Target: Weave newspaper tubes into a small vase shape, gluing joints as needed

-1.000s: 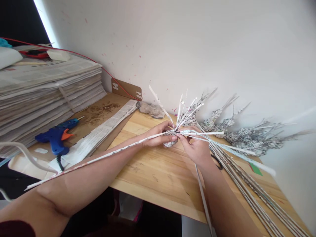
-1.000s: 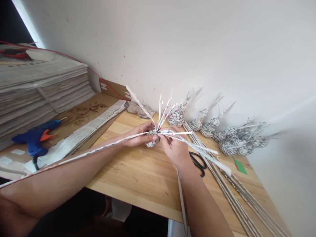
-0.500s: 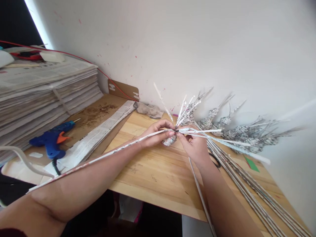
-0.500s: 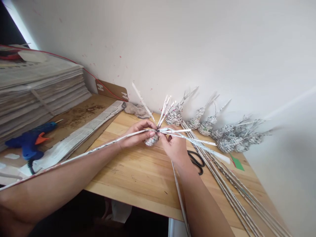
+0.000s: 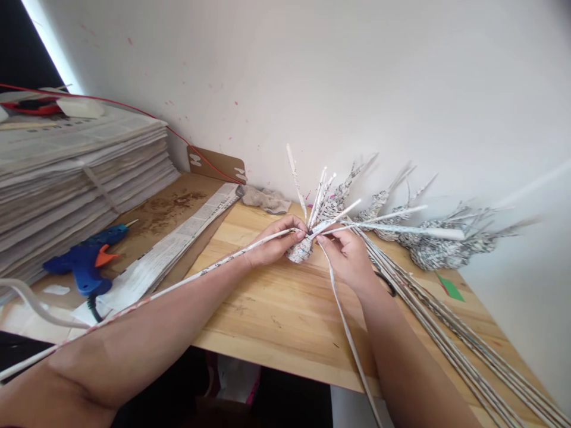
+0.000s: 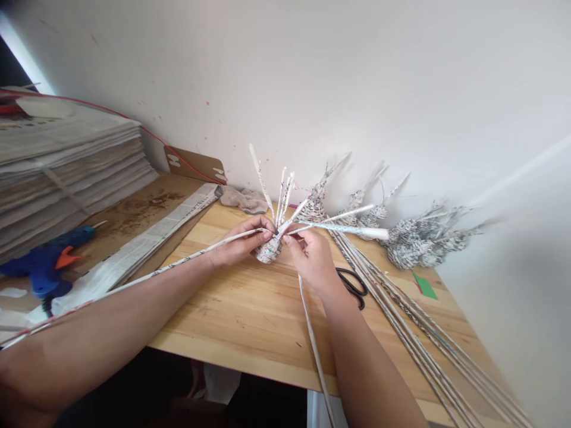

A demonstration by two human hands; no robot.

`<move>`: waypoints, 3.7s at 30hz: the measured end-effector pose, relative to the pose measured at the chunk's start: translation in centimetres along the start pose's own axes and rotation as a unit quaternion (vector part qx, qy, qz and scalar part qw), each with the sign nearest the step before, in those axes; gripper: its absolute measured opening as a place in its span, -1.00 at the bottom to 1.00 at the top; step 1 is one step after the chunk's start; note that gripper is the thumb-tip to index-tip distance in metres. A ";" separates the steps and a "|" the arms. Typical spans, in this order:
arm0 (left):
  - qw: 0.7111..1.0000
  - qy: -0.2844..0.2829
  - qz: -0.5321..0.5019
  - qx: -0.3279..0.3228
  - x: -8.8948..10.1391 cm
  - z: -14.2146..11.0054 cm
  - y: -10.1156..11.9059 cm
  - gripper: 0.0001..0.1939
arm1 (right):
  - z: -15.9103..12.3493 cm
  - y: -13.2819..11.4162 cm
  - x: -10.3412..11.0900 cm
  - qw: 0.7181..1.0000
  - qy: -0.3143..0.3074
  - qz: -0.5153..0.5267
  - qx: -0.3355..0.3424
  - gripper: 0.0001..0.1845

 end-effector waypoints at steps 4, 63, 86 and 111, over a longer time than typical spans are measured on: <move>1.000 0.000 0.002 0.001 0.1 0.0 -0.4 -0.52 | -0.2 0.1 -0.2 1.000 0.011 -0.010 -0.024 -0.85; 1.000 -0.014 -0.018 0.011 0.2 0.1 -1.3 -0.57 | -0.6 0.2 -2.2 0.998 0.032 0.019 -0.050 -0.83; 0.998 0.023 -0.048 0.033 0.3 0.1 -1.0 -0.55 | -0.6 0.5 -1.9 0.994 0.038 0.067 -0.072 -0.87; 0.999 -0.013 0.035 0.006 0.8 0.2 -1.5 -0.59 | -0.9 -0.2 -2.6 0.993 0.064 0.047 -0.088 -0.87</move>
Point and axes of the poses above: each hand's wrist, its own z-axis towards the middle knuckle, its own x-axis out of the back of the hand, y = z × x, the point moved 1 cm from there along z, towards the middle knuckle, and after that the axes turned 3 degrees about z, right-handed, at the moved point
